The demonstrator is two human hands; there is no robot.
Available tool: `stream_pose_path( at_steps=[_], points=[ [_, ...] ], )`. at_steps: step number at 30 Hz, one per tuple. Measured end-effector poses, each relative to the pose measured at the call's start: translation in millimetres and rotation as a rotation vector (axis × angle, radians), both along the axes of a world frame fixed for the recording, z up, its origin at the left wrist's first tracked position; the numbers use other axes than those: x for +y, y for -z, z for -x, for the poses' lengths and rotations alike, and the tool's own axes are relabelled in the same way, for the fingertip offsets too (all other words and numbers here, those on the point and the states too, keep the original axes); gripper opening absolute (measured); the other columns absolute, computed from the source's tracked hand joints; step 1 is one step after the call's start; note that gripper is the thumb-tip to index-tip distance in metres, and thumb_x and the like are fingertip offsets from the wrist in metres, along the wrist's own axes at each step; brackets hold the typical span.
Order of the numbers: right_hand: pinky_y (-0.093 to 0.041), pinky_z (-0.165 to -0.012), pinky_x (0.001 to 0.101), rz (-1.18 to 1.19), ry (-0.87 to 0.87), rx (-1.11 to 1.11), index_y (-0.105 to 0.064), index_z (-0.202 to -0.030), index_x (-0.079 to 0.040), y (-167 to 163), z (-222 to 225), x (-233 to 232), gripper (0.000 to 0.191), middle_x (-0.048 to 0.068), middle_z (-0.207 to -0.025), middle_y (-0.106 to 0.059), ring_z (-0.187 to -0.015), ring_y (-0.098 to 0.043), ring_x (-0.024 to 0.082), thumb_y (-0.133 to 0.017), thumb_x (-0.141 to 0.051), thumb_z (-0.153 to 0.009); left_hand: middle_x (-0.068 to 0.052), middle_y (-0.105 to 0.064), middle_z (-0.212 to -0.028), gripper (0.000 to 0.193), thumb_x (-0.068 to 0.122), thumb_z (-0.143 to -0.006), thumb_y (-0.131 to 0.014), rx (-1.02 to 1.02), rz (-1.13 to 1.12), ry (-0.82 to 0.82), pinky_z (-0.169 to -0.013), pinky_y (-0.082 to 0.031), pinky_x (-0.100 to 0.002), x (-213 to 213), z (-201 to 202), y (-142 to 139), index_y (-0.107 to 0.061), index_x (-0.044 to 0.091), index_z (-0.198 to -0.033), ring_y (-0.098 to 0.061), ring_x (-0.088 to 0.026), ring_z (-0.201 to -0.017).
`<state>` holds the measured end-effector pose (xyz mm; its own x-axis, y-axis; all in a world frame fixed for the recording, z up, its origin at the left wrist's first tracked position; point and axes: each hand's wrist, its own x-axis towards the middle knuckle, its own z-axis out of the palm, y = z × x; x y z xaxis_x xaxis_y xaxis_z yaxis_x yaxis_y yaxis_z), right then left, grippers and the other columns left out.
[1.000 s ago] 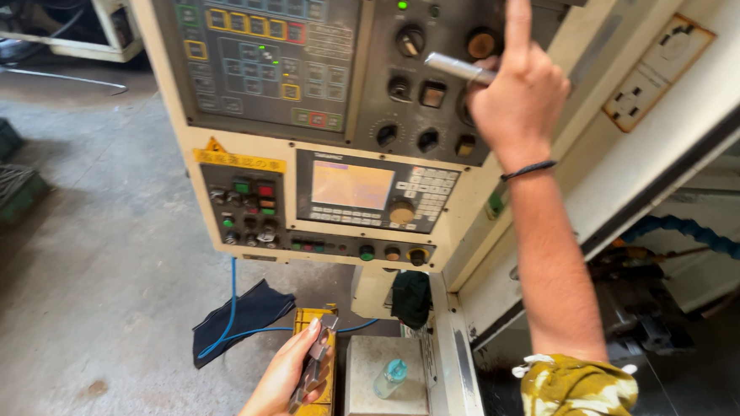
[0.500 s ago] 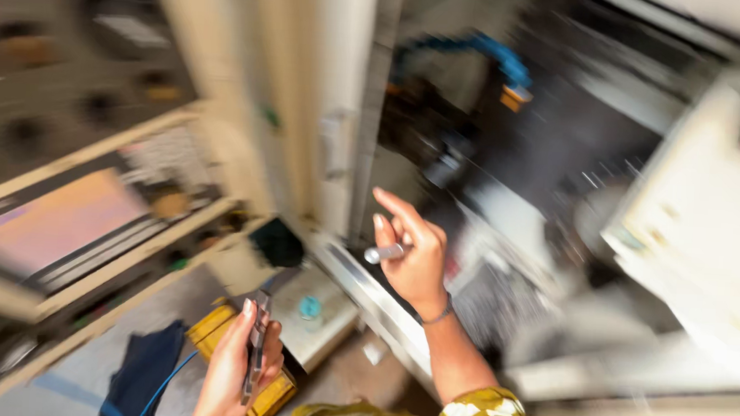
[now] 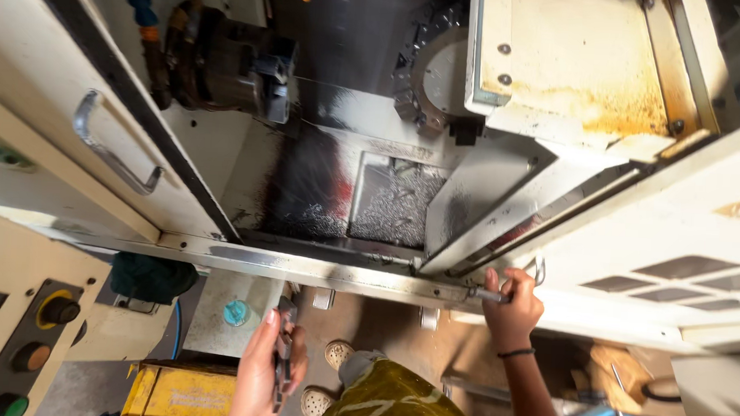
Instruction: The person opens the door of a CNC machine, retrieves a metal rod, and interacts with the control panel using a tool. They then place the rod into the machine and continue to operate the controls.
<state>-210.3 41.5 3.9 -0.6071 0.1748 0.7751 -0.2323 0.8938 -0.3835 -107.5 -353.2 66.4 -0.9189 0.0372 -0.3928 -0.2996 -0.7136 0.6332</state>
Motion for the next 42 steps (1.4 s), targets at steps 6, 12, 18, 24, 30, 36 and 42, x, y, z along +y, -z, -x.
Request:
stream_pose_path(
  at_steps=[6,12,18,24,30,36,42],
  points=[
    [-0.046,-0.052,0.0398,-0.37,0.258,-0.105,-0.069,-0.11,-0.012,-26,-16,10,0.022,0.005,-0.064,-0.059,-0.054,-0.059,0.027,-0.081,-0.011,-0.091,-0.007,-0.047,-0.062,0.035,0.041,-0.103,-0.048,-0.022,-0.122,0.04,-0.034,-0.028,-0.029,9,-16,12,-0.055,0.007,-0.098,-0.036,-0.013,-0.036],
    [-0.047,-0.059,0.0414,-0.463,0.176,-0.059,-0.071,-0.102,-0.009,-28,-23,30,0.017,0.01,-0.069,-0.061,-0.062,-0.061,0.029,-0.077,-0.005,-0.087,-0.005,-0.044,-0.06,0.037,0.041,-0.105,-0.048,0.013,-0.133,0.114,-0.033,-0.027,-0.028,10,-5,15,-0.055,0.006,-0.096,-0.034,-0.012,-0.036],
    [-0.049,-0.062,0.0419,-0.466,0.137,0.006,-0.071,-0.097,-0.005,-16,-13,54,0.023,0.011,-0.075,-0.065,-0.066,-0.063,0.03,-0.072,0.002,-0.076,-0.004,-0.045,-0.06,0.037,0.041,-0.105,-0.046,0.022,-0.073,0.169,-0.033,-0.027,-0.029,32,11,3,-0.052,0.007,-0.091,-0.034,-0.012,-0.037],
    [-0.052,-0.07,0.041,-0.434,0.022,0.179,-0.065,-0.096,-0.005,-4,-6,82,0.018,0.011,-0.085,-0.066,-0.077,-0.066,0.029,-0.069,0.007,-0.083,-0.002,-0.042,-0.058,0.038,0.041,-0.107,-0.047,0.067,-0.153,0.31,-0.034,-0.028,-0.028,76,23,-10,-0.051,0.007,-0.09,-0.033,-0.011,-0.038],
    [-0.051,-0.064,0.041,-0.289,-0.067,0.208,-0.068,-0.09,-0.007,-2,-3,107,0.016,0.008,-0.076,-0.063,-0.069,-0.063,0.028,-0.068,0.001,-0.077,0.0,-0.037,-0.055,0.037,0.042,-0.106,-0.047,0.047,-0.147,0.361,-0.034,-0.026,-0.027,134,10,-17,-0.051,0.009,-0.09,-0.031,-0.01,-0.038],
    [-0.052,-0.065,0.0409,-0.273,-0.081,0.217,-0.07,-0.097,-0.003,-7,-5,128,0.013,0.01,-0.078,-0.064,-0.073,-0.064,0.029,-0.072,0.002,-0.084,0.0,-0.035,-0.052,0.036,0.044,-0.104,-0.048,-0.017,-0.2,0.342,-0.034,-0.024,-0.027,180,-33,-11,-0.051,0.011,-0.089,-0.026,-0.011,-0.036],
    [-0.053,-0.067,0.0408,-0.246,-0.148,0.223,-0.07,-0.097,-0.003,-6,-2,147,0.013,0.011,-0.083,-0.067,-0.075,-0.065,0.03,-0.071,0.004,-0.087,0.0,-0.034,-0.05,0.039,0.046,-0.104,-0.049,-0.057,-0.162,0.274,-0.032,-0.024,-0.028,206,-77,-1,-0.05,0.011,-0.086,-0.026,-0.011,-0.034]
  ],
)
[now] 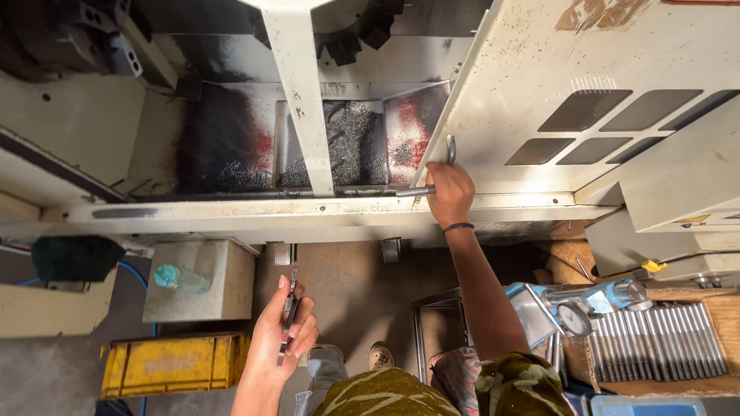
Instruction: The person opens the door of a CNC machine, retrieves a metal rod, and interacts with the control panel using a tool. They then place the rod into the machine and continue to operate the controls.
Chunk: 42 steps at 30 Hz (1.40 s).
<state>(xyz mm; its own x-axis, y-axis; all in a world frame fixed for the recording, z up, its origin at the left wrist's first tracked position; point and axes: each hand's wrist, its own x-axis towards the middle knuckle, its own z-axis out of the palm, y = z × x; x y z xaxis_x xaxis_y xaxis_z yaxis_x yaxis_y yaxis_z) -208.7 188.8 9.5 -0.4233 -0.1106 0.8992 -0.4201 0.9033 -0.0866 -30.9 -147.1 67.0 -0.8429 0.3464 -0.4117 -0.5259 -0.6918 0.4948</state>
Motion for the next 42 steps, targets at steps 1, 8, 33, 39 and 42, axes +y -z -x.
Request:
stream_pose_path(
  at_steps=[1,8,33,39,42],
  points=[
    [-0.053,-0.068,0.0412,-0.001,-0.002,0.002,-0.069,-0.097,-0.003,2,1,3,0.012,0.011,-0.084,-0.067,-0.076,-0.065,0.03,-0.071,0.003,-0.087,0.0,-0.034,-0.05,0.04,0.046,-0.104,-0.049,0.0,0.0,-0.007,-0.032,-0.025,-0.028,3,-6,1,-0.049,0.012,-0.085,-0.026,-0.011,-0.034],
    [-0.049,-0.063,0.0416,-0.024,0.018,-0.032,-0.067,-0.103,-0.009,25,14,16,0.017,0.006,-0.081,-0.063,-0.071,-0.06,0.028,-0.071,0.0,-0.089,0.001,-0.033,-0.051,0.04,0.047,-0.103,-0.05,-0.025,0.042,-0.073,-0.033,-0.024,-0.027,16,-34,-2,-0.049,0.011,-0.085,-0.023,-0.01,-0.035],
    [-0.048,-0.062,0.0404,0.008,0.092,-0.037,-0.068,-0.101,-0.01,41,26,13,0.019,0.005,-0.08,-0.06,-0.071,-0.059,0.026,-0.072,0.0,-0.085,0.002,-0.032,-0.052,0.038,0.047,-0.102,-0.051,0.004,0.052,-0.089,-0.033,-0.024,-0.027,4,-29,-24,-0.05,0.012,-0.088,-0.026,-0.009,-0.037],
    [-0.048,-0.06,0.0389,0.023,0.098,-0.039,-0.068,-0.101,-0.009,40,25,10,0.018,0.004,-0.077,-0.059,-0.069,-0.058,0.024,-0.073,0.002,-0.087,0.002,-0.032,-0.053,0.038,0.047,-0.102,-0.051,-0.005,0.062,-0.088,-0.033,-0.023,-0.027,1,-32,-27,-0.051,0.012,-0.087,-0.026,-0.009,-0.037],
    [-0.048,-0.059,0.0385,0.027,0.094,-0.019,-0.068,-0.101,-0.009,39,23,8,0.019,0.004,-0.077,-0.058,-0.068,-0.057,0.023,-0.072,0.003,-0.086,0.002,-0.032,-0.052,0.039,0.047,-0.102,-0.051,0.007,0.067,-0.075,-0.033,-0.024,-0.027,-1,-33,-27,-0.05,0.012,-0.087,-0.026,-0.009,-0.037]
  ],
)
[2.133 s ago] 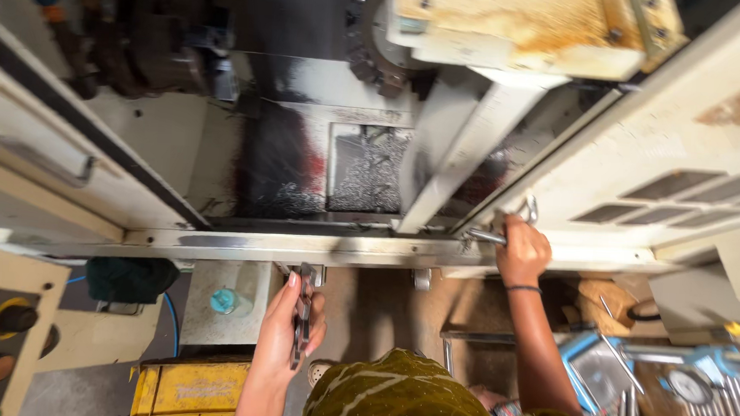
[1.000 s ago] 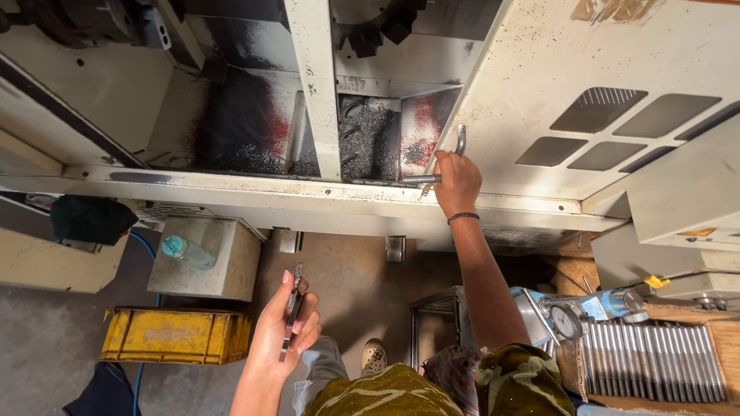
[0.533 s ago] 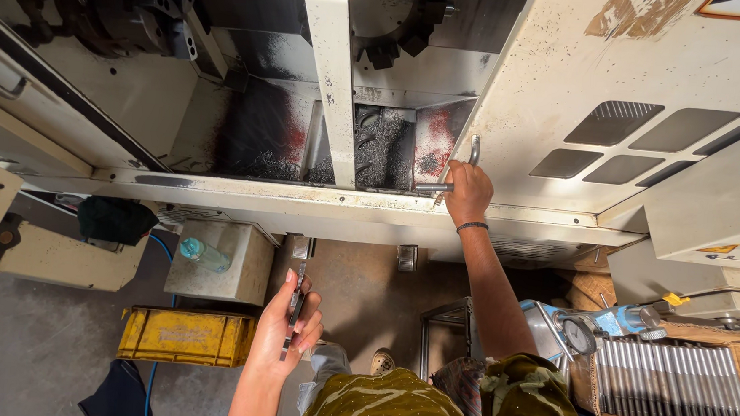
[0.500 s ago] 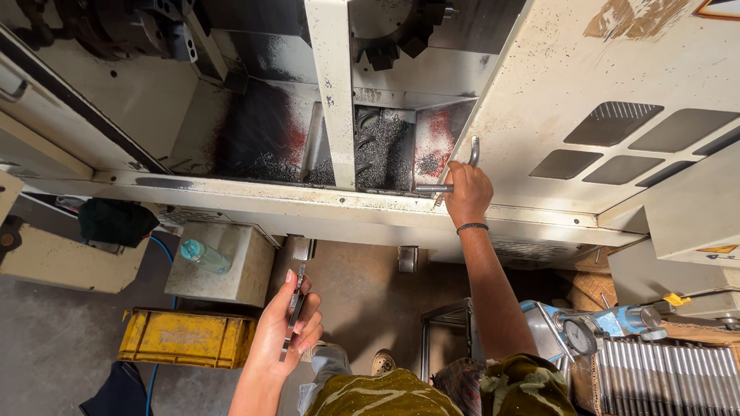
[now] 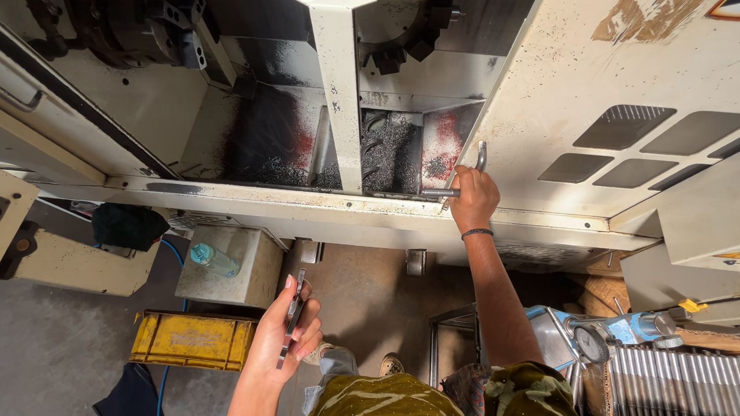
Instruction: The person opens the door of a CNC machine, retrieves a metal rod, and interacts with the control panel using a tool. They then place the rod into the machine and continue to operate the controls.
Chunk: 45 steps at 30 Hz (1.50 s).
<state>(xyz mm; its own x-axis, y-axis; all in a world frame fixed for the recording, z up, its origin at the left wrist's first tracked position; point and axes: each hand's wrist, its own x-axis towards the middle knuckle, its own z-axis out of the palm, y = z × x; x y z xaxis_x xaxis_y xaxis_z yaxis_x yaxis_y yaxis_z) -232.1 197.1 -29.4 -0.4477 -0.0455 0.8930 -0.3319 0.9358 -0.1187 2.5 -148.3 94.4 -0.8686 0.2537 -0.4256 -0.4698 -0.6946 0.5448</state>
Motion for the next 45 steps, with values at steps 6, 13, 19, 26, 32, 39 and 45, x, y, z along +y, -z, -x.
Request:
stream_pose_path(
  at_steps=[6,13,19,26,32,39,45],
  points=[
    [-0.047,-0.058,0.037,-0.005,0.016,0.036,-0.069,-0.099,-0.009,-4,-3,-4,0.019,0.004,-0.076,-0.06,-0.067,-0.057,0.022,-0.072,0.004,-0.085,0.002,-0.032,-0.051,0.038,0.047,-0.102,-0.051,-0.005,0.052,0.019,-0.033,-0.024,-0.027,0,1,-5,-0.05,0.012,-0.087,-0.025,-0.009,-0.037],
    [-0.047,-0.058,0.0377,-0.02,0.04,0.101,-0.069,-0.09,-0.01,-11,-5,-9,0.016,0.004,-0.072,-0.057,-0.066,-0.055,0.023,-0.072,0.004,-0.081,0.003,-0.032,-0.051,0.037,0.046,-0.102,-0.05,-0.022,0.084,0.024,-0.033,-0.023,-0.026,0,7,-13,-0.049,0.012,-0.087,-0.026,-0.009,-0.037],
    [-0.049,-0.061,0.0382,-0.033,0.042,0.133,-0.069,-0.09,-0.009,-16,-8,-12,0.016,0.005,-0.073,-0.056,-0.068,-0.055,0.024,-0.07,0.002,-0.079,0.002,-0.032,-0.05,0.04,0.048,-0.103,-0.05,0.031,0.09,0.071,-0.032,-0.024,-0.026,6,11,-16,-0.046,0.013,-0.085,-0.025,-0.009,-0.035],
    [-0.051,-0.064,0.0367,-0.031,-0.001,0.104,-0.071,-0.096,-0.009,-13,-12,-10,0.021,0.005,-0.074,-0.055,-0.07,-0.054,0.024,-0.072,-0.001,-0.077,0.002,-0.032,-0.05,0.04,0.047,-0.104,-0.049,0.013,0.101,0.077,-0.032,-0.024,-0.026,22,10,-17,-0.046,0.011,-0.085,-0.025,-0.009,-0.036],
    [-0.05,-0.062,0.0366,-0.052,0.013,0.117,-0.07,-0.094,-0.009,-11,-8,-7,0.019,0.003,-0.073,-0.055,-0.068,-0.053,0.022,-0.07,0.001,-0.078,0.002,-0.033,-0.051,0.038,0.045,-0.105,-0.049,0.029,0.068,0.055,-0.032,-0.025,-0.026,23,10,-17,-0.045,0.012,-0.087,-0.026,-0.008,-0.036],
    [-0.053,-0.067,0.0424,-0.028,-0.038,0.118,-0.07,-0.094,-0.006,-11,-11,-2,0.015,0.008,-0.075,-0.058,-0.07,-0.058,0.028,-0.07,-0.001,-0.08,0.002,-0.034,-0.053,0.038,0.044,-0.104,-0.05,0.027,0.054,-0.02,-0.031,-0.026,-0.026,3,7,-11,-0.048,0.01,-0.088,-0.03,-0.009,-0.037],
    [-0.051,-0.065,0.0437,0.001,-0.064,0.112,-0.067,-0.085,-0.004,-7,-6,4,0.008,0.012,-0.079,-0.066,-0.071,-0.063,0.032,-0.069,0.003,-0.084,0.001,-0.037,-0.056,0.037,0.043,-0.103,-0.05,0.025,0.081,-0.117,-0.031,-0.027,-0.026,-33,12,-1,-0.05,0.009,-0.088,-0.033,-0.009,-0.039]
  ],
)
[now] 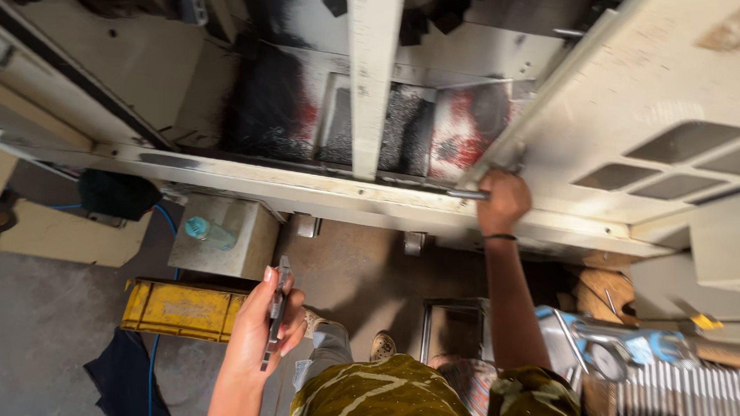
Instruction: The person opens the door of a CNC machine, retrieves a metal rod, and interacts with the control panel using a tool. They then place the rod into the machine and continue to operate the controls.
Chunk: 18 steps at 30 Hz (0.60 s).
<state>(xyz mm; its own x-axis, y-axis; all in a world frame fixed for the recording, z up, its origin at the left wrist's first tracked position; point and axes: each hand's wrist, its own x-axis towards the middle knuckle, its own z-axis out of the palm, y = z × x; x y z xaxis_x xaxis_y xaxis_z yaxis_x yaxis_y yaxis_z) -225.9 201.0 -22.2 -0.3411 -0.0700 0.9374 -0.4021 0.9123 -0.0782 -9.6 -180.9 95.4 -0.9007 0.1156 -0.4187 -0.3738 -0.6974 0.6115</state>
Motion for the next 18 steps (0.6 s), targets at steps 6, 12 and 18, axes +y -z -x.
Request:
stream_pose_path(
  at_steps=[6,12,18],
  points=[
    [-0.053,-0.066,0.0424,-0.06,0.095,-0.001,-0.067,-0.094,-0.003,9,-5,9,0.003,0.013,-0.087,-0.069,-0.073,-0.064,0.03,-0.071,-0.002,-0.094,0.001,-0.037,-0.058,0.036,0.042,-0.104,-0.051,0.04,-0.038,-0.013,-0.033,-0.027,-0.026,-44,30,4,-0.052,0.01,-0.089,-0.035,-0.009,-0.04],
    [-0.05,-0.063,0.0433,-0.05,0.254,-0.08,-0.07,-0.096,-0.002,11,-10,11,0.008,0.012,-0.078,-0.061,-0.069,-0.06,0.031,-0.071,0.005,-0.091,-0.002,-0.043,-0.062,0.034,0.043,-0.103,-0.052,0.011,-0.04,-0.008,-0.033,-0.028,-0.026,-90,73,7,-0.052,0.011,-0.091,-0.036,-0.01,-0.041],
    [-0.051,-0.068,0.0417,-0.1,0.371,-0.173,-0.069,-0.107,-0.001,8,-27,8,0.015,0.014,-0.087,-0.064,-0.077,-0.064,0.032,-0.071,0.006,-0.094,-0.006,-0.051,-0.069,0.036,0.043,-0.102,-0.052,0.003,-0.043,0.0,-0.034,-0.029,-0.027,-131,102,15,-0.052,0.009,-0.091,-0.037,-0.011,-0.041]
  ],
)
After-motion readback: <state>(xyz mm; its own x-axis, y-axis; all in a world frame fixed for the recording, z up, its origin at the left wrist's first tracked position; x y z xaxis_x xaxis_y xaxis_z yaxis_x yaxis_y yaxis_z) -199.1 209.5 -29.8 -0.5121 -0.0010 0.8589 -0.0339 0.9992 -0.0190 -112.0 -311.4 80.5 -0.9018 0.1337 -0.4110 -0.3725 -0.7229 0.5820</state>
